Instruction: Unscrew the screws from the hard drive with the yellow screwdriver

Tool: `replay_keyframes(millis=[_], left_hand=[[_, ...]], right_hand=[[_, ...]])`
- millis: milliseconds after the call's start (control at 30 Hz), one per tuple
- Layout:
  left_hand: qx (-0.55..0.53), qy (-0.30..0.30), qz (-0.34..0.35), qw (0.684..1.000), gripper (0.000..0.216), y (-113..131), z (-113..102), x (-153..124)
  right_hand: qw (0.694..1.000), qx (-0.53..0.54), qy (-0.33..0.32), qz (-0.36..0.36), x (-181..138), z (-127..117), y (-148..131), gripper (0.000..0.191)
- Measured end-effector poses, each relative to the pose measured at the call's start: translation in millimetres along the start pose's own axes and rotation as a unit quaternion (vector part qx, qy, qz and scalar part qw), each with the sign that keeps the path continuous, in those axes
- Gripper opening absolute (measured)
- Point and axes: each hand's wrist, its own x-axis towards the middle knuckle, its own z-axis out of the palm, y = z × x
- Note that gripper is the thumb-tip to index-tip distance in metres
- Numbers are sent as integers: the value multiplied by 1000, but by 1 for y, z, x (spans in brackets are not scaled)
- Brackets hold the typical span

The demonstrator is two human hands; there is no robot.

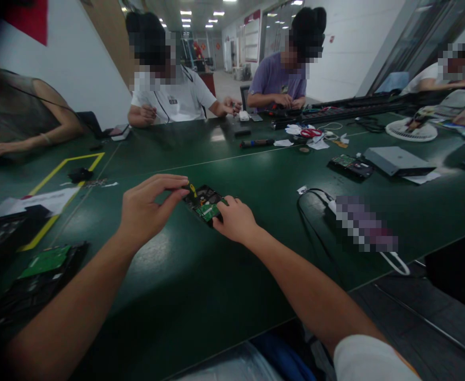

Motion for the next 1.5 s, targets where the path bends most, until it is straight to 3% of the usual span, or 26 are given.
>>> replay_keyframes(millis=[233, 467, 667, 900, 1133, 1333, 1500], left_hand=[[-30, 13, -65, 997, 19, -2, 5, -5], [-129, 15, -106, 986, 27, -2, 11, -7], [-142, -7, -103, 984, 19, -1, 7, -5], [-50, -43, -53, 996, 18, 0, 0, 0], [3, -20, -22, 1000, 22, -3, -1, 0], [-9, -17, -74, 997, 22, -3, 0, -2], [-87, -33, -128, 987, 31, -3, 4, -3]], right_hand=[[1000, -4, 8, 0, 0, 2, 1, 36], [1000, -11, -3, 2, 1, 1, 0, 39], [1000, -13, -2, 7, 2, 2, 0, 37], [1000, -10, 4, 2, 2, 4, 2, 37], [1000, -9, 8, 0, 2, 5, 2, 38], [1000, 0, 13, 0, 1, 6, 2, 36], [1000, -1, 11, 3, 2, 6, 2, 36]])
